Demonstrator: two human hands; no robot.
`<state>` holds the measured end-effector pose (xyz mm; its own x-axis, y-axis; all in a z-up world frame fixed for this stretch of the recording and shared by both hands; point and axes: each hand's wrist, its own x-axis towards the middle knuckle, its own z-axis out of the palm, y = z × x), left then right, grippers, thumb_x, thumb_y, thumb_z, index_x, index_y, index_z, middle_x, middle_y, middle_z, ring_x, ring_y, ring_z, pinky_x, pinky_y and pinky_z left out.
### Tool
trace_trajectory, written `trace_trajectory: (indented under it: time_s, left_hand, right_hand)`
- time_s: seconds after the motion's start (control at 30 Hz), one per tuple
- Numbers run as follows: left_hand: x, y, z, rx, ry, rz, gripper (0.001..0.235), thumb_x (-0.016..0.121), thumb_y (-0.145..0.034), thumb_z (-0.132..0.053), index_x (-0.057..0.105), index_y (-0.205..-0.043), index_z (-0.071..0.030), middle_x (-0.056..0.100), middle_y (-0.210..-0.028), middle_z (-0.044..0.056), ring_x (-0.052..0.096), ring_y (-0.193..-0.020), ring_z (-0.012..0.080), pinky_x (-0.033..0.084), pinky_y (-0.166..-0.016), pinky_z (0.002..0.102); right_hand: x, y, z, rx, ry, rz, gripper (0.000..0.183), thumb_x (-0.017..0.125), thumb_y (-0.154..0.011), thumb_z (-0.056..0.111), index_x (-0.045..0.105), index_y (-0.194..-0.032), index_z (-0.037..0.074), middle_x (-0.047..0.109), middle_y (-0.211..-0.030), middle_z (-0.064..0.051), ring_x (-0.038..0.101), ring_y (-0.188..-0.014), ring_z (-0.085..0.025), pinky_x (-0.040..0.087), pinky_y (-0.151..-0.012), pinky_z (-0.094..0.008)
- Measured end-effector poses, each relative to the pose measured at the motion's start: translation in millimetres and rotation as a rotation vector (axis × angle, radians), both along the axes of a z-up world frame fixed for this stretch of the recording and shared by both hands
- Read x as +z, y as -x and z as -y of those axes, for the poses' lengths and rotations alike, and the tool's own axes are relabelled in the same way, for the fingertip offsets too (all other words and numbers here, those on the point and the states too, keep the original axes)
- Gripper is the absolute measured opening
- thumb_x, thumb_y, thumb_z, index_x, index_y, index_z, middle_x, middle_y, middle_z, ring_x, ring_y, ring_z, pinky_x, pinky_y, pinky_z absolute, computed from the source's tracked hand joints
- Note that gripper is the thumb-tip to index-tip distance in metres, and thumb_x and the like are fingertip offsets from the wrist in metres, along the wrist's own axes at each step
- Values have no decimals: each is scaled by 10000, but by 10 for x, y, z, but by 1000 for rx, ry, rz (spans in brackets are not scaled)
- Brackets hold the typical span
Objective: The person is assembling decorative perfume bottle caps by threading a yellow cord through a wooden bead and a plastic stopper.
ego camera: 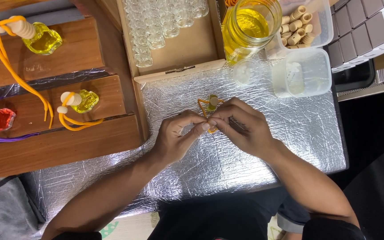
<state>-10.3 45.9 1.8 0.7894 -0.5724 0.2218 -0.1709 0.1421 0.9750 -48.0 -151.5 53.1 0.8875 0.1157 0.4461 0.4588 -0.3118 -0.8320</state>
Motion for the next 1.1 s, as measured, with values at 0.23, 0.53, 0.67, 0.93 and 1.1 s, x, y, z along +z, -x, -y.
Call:
trace_trajectory:
  time_s: [0.23, 0.53, 0.67, 0.93, 1.1]
  left_hand:
    - [-20, 13, 6, 38, -22, 24, 129, 657, -1011, -108, 747, -992, -17, 740, -860, 109, 694, -821, 153, 552, -805, 335]
    - [-40, 16, 2, 47, -19, 48, 109, 670, -996, -86, 763, -1002, -30, 728, -838, 89, 674, -814, 148, 542, -798, 306]
    - [-92, 23, -2, 45, -18, 58, 120, 665, -1000, -90, 767, -987, -28, 723, -824, 88, 661, -800, 146, 533, -787, 307]
    - [-73, 4, -9, 49, -3, 82, 127, 662, -1002, -87, 767, -969, -25, 721, -794, 97, 663, -784, 162, 539, -773, 315]
    - [65, 19, -32, 40, -83, 152, 92, 635, -1003, -75, 698, -1050, -28, 741, -976, 120, 706, -873, 215, 582, -751, 312]
  right_hand:
    - [47, -16, -33, -1, 49, 130, 66, 741, -911, -39, 762, -974, -39, 675, -799, -131, 582, -519, -156, 472, -472, -288]
    - [-6, -14, 11, 14, 117, 220, 13, 756, -887, -59, 746, -896, -60, 685, -793, -163, 624, -583, -231, 493, -492, -310]
    - [-7, -13, 7, 17, 118, 216, 26, 756, -878, -80, 742, -894, -64, 683, -784, -166, 625, -588, -237, 501, -500, -317]
    - [-67, -9, 253, -85, 106, 375, 68, 766, -894, -45, 792, -955, -62, 689, -791, -149, 613, -606, -232, 534, -550, -336]
    - [451, 81, 523, -375, 419, 462, 80, 647, -999, -159, 669, -931, -124, 696, -872, -238, 634, -788, -319, 503, -741, -402]
